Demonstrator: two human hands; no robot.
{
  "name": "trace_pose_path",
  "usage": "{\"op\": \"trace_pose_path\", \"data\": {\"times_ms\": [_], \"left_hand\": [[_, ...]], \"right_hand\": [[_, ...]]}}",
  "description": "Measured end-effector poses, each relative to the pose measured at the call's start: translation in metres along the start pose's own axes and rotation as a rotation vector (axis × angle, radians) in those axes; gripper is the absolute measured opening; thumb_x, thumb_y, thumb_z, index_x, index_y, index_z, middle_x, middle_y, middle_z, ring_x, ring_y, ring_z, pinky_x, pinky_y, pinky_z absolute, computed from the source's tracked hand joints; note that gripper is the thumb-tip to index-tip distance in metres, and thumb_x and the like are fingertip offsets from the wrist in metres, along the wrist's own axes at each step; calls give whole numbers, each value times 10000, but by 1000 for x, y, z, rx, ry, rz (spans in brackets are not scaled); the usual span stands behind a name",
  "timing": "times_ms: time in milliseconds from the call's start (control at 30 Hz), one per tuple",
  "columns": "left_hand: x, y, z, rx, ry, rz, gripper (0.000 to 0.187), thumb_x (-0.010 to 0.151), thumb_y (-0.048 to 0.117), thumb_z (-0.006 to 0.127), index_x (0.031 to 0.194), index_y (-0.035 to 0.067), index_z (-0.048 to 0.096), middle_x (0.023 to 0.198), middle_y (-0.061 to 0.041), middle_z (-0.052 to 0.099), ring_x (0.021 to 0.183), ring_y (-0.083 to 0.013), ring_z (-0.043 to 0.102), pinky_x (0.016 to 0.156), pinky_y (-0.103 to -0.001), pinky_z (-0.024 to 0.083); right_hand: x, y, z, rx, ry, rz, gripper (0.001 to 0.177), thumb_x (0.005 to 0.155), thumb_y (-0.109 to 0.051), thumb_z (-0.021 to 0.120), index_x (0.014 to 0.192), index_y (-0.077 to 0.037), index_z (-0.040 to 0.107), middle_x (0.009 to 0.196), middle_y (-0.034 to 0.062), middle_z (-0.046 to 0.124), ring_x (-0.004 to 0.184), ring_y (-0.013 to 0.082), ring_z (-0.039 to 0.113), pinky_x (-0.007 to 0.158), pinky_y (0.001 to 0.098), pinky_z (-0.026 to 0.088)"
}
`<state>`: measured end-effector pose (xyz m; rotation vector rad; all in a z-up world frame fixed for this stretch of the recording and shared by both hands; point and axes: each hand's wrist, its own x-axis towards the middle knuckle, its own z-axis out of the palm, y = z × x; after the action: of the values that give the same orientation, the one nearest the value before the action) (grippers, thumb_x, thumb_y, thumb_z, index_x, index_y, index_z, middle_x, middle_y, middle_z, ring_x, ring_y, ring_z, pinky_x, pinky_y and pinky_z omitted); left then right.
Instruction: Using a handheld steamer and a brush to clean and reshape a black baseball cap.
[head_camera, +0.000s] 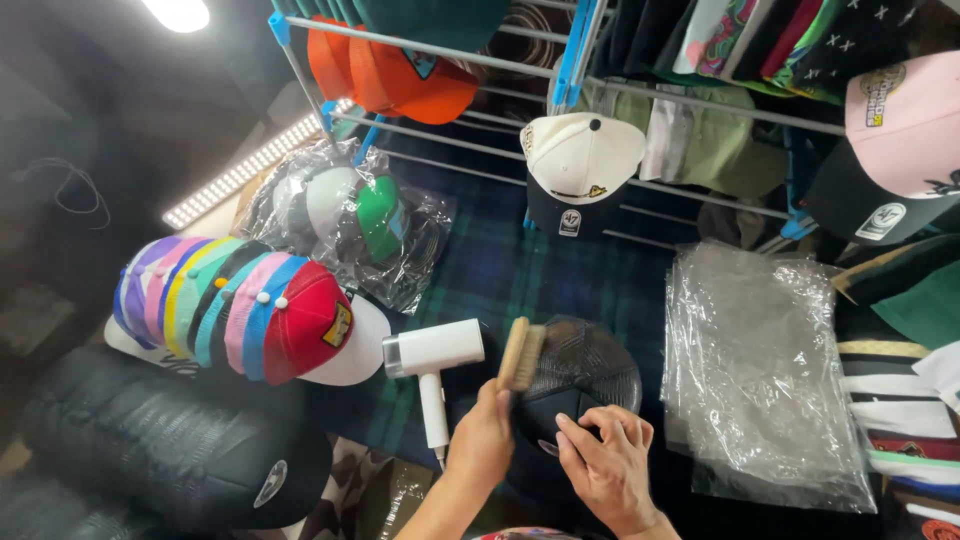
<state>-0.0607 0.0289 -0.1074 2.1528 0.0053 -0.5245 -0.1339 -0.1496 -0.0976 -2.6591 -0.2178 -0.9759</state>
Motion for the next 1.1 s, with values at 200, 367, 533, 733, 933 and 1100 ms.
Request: {"op": "trace_pose_path", "data": {"times_ms": [200,367,533,733,933,1100], "left_hand": [[-17,-112,28,234,-12,-106,341,1091,423,304,1015,148,491,877,-248,689,806,-543,615,737,-658,453],[-31,-52,15,-9,3,-163,361,1069,454,286,1174,197,517,972,-204,738,901,-492,669,769,-536,472],[-30,-11,-25,247,9,-207,328,1050,492,328,1214,290,527,969,-181,730,882,-517,646,762,-606,470],[-32,29,-7,319,234,508,401,1022,411,577,1349,179,583,781,-76,644,623,-355,670,476,-498,515],[-12,-78,32,1,0,-150,376,1065,451,264,1273,221,476,962,-304,714,913,-574,636,762,-633,426],[-30,-38,-2,75,105,-77,369,1041,471,327,1251,262,549,1030,-126,740,899,-513,651,731,-601,468]], "right_hand": [[3,-2,-3,19,-14,9,207,867,-266,749,1073,-283,753,1021,-71,553,1037,185,549,893,397,356],[1,-3,-6,13,-26,2,191,885,-269,732,1074,-281,756,1019,-69,550,1023,175,549,872,392,349],[7,0,-3,-2,-17,13,186,889,-279,727,1070,-274,769,1019,-65,546,1028,187,552,878,388,364],[-1,1,-2,-55,-52,6,210,902,-336,710,1086,-269,785,1011,-60,566,1011,201,540,855,404,385],[-5,1,0,31,-28,35,255,884,-244,729,1130,-307,750,1055,-71,571,1065,177,561,898,386,377],[-2,0,-1,18,-13,9,241,858,-225,743,1090,-288,751,1016,-76,562,1021,164,560,859,379,354]]}}
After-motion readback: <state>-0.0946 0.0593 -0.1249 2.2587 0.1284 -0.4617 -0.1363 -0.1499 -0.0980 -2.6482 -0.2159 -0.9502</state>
